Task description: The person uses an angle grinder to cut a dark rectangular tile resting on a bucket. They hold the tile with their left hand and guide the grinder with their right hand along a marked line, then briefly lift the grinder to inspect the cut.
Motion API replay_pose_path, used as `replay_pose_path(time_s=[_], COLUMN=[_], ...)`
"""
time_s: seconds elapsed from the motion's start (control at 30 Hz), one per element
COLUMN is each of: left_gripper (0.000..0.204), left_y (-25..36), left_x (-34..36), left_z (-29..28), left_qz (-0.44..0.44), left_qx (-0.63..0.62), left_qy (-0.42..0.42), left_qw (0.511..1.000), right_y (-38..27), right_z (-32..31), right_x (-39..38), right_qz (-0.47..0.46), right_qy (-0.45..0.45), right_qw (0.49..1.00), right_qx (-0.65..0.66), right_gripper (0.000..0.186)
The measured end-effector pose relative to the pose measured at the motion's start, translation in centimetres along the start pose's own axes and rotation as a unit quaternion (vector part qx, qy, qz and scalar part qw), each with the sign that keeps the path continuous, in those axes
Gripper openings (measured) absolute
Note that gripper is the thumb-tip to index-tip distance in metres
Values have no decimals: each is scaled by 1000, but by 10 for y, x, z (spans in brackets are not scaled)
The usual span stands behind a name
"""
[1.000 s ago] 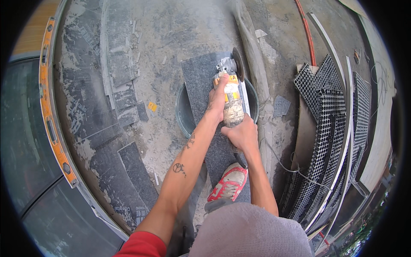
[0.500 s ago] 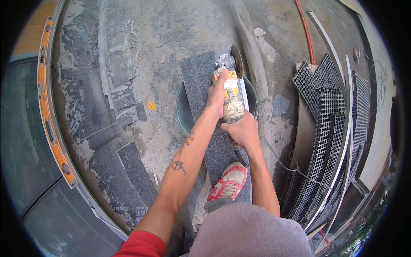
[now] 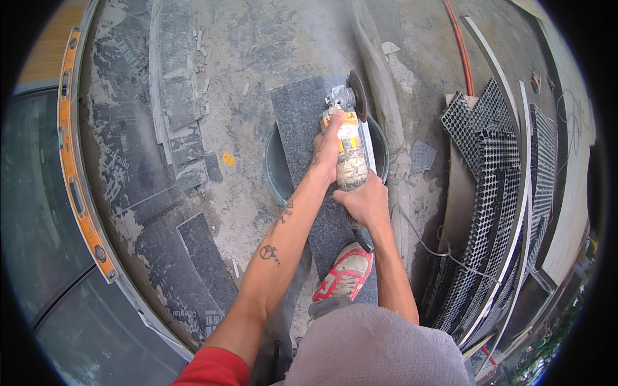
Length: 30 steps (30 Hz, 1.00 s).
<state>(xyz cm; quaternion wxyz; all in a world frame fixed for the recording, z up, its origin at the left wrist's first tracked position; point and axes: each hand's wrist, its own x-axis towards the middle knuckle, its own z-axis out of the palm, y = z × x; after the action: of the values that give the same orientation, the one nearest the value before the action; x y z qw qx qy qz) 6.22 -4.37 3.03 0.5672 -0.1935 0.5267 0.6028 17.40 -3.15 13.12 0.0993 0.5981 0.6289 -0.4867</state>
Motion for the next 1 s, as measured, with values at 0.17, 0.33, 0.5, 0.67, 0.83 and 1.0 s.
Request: replay_pose_path(time_s=[0.17,0.33,0.5,0.67,0.83,1.0], left_gripper=[57,57,57,57,59,60], left_y=[-3,-5,-7,-7,0,7], left_x=[-3,-7,-10,-9,0,3], left_z=[-2,-1,-1,0,-1,3], left_qz=[8,7,22,15,2,-14], left_qx=[6,9,5,-1,-1,-6], left_qy=[-3,6,-3,-4,-7,5], left_qw=[1000,1000,1000,1000,1000,1000], right_y=[2,3,5,4,-8,-7], right_z=[0,0,-2,-2,-5,-5], right_x=[-3,-6,-8,-9,-2,4], right_qz=[8,11,4,10,11,0], right_qy=[0,-3,-9,-7,-14,-19], right_qw=[1000,1000,1000,1000,1000,1000], right_qx=[-7,1,4,2,-2,13], right_gripper=[59,60,60,60,58,57])
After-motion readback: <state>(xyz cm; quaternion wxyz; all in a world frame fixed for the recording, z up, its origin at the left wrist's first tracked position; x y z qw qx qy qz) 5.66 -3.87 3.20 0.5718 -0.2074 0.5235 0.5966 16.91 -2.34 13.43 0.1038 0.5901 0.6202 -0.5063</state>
